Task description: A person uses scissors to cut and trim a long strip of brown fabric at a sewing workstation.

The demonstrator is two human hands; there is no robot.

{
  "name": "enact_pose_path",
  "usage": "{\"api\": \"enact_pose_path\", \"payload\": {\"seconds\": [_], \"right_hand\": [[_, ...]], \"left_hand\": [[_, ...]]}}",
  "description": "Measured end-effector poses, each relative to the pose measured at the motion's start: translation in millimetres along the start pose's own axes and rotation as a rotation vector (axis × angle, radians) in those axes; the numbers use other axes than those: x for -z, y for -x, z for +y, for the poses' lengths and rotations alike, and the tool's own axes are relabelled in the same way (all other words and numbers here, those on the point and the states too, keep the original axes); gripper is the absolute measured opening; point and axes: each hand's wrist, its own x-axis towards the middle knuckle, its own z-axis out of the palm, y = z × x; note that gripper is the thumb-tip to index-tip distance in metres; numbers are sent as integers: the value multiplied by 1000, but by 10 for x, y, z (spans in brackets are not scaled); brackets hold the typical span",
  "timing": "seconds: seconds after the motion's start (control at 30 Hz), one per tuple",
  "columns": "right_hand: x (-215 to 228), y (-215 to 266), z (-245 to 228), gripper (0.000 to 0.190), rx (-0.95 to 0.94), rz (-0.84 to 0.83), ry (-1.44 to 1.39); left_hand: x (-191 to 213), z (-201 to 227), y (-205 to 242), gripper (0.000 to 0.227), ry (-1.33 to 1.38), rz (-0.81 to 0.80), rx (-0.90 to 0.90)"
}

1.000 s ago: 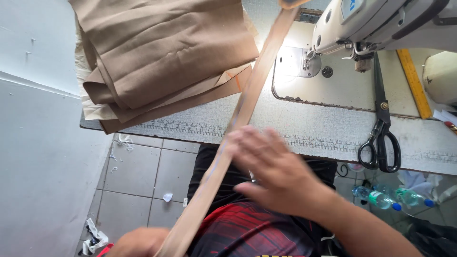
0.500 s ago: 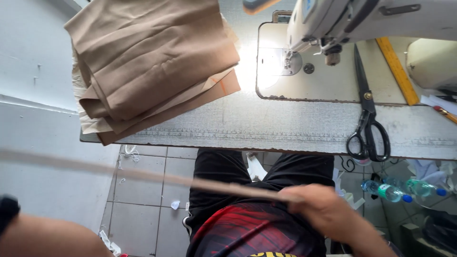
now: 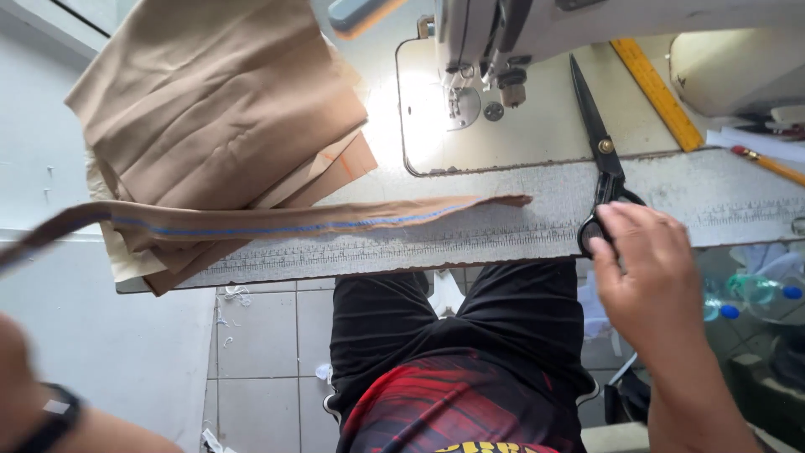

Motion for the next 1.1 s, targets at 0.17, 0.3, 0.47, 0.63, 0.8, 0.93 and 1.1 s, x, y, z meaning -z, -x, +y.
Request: {"api": "enact_pose_path", "payload": {"seconds": [0.17,0.3,0.47,0.63,0.8,0.93,1.1], "right_hand": [[-52,139,115,44,-106,-48,30],[3,-55,171,59,-279,-166,-20],[525,-250,-44,53,-738,-458,-143],[926,-156,-424,86,-1198,-578,-477],[587,938,-289,100,-1021,-471,-1100],[380,1251,-412,92,-988,-501,-1436],[306,1470,-318,96,-1147,-651,-1396]], "left_hand": [[3279,1004,-1370,21,1860,-6,154],[3979,1768,-1526,43,1882,21,-286],[4199,2115,-1473,65,1638,68,-486],[4187,2059,-1306,60,1545,25,-472],[4208,2036,-1245,60,1540,-7,-421],[4215,2028,-1225,55,1530,-17,-377],[4235,2043,-1220,53,1535,-12,-365]]}}
